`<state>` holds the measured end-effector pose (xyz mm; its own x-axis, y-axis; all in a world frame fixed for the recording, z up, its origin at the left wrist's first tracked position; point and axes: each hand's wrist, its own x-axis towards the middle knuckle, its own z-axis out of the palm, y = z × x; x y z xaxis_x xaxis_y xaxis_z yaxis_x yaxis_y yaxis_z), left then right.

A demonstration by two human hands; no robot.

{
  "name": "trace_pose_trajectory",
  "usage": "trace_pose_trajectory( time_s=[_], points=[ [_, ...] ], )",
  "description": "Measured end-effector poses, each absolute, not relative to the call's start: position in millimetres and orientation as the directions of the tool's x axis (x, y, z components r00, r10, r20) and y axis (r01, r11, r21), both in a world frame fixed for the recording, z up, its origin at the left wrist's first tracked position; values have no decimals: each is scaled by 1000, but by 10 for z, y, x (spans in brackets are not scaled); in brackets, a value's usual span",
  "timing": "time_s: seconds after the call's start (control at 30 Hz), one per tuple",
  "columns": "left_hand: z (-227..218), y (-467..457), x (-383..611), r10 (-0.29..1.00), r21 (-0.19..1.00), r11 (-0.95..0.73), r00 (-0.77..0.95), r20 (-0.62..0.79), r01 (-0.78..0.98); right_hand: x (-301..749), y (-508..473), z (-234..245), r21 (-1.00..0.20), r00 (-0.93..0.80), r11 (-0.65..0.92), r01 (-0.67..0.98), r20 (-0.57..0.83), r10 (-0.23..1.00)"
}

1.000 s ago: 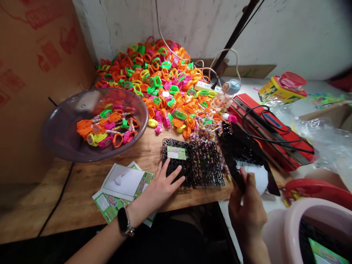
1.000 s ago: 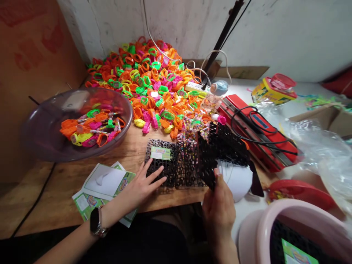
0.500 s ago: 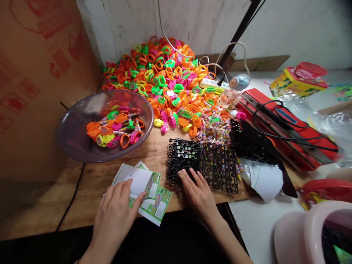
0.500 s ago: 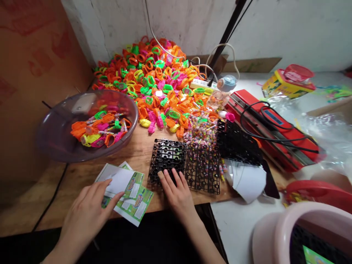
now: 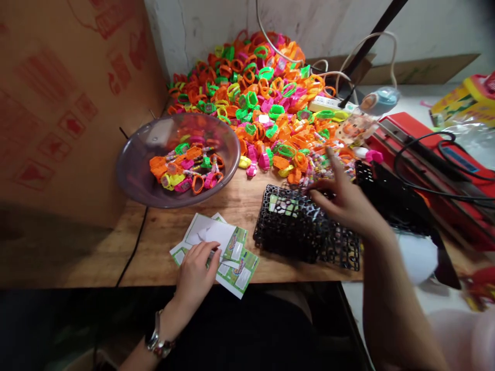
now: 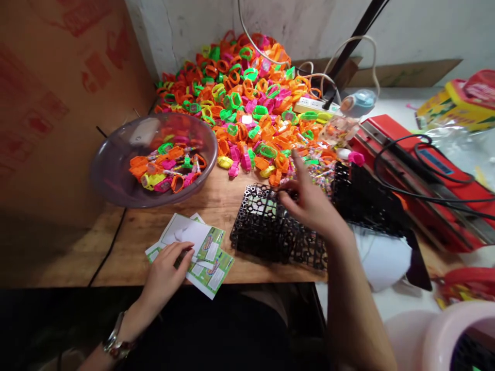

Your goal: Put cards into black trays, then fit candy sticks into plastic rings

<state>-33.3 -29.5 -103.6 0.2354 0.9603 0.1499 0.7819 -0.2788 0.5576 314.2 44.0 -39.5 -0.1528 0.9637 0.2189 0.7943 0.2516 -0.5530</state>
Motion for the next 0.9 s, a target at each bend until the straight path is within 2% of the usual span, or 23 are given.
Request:
trace_pose_trajectory(
  time_s=[0.03,0.07,0.13,0.2,0.27,0.33,0.4,0.5,0.6,0.7,0.77,0.8,0.9],
  points=[
    [-1051,-291,-332,964,567,-267,224,146,779,3061,585,-475,-517,-193,245,821,153,969],
    [-1071,-284,-331,967,577,-256,215,140,776,2960,675,-573,-431,-203,239,870,129,971],
    [-1116,-266,-333,971,592,-236,203,123,771,2710,678,-781,-237,-192,239,942,207,959],
    [-1155,-246,-341,974,598,-222,203,100,770,2410,506,-964,-158,-252,318,935,336,908],
    [-1180,-227,-349,974,589,-215,213,74,779,2089,295,-1096,-224,-416,511,830,363,834],
    [-1193,-206,-355,971,564,-220,232,52,796,1798,160,-1172,-304,-557,636,709,313,770],
    [-1204,-182,-363,967,539,-232,251,38,810,1613,117,-1176,-351,-619,669,655,258,742],
    [-1227,-142,-390,964,514,-243,264,34,823,1666,58,-974,-408,-616,650,641,233,753],
    [-1209,-119,-408,960,452,-264,277,39,852,2097,-109,-527,-599,-481,547,585,286,828],
    [-1068,-104,-300,945,278,-326,324,52,904,2655,-140,-170,-825,-92,353,441,350,932],
    [-914,-73,-102,916,162,-401,390,96,902,2939,24,-174,-907,87,174,384,223,971],
    [-839,-46,33,893,142,-447,431,132,883,3030,147,-252,-926,99,72,371,116,988],
    [-724,68,487,816,213,-567,508,276,796,3091,513,-620,-939,8,-107,328,-110,994]
  ],
)
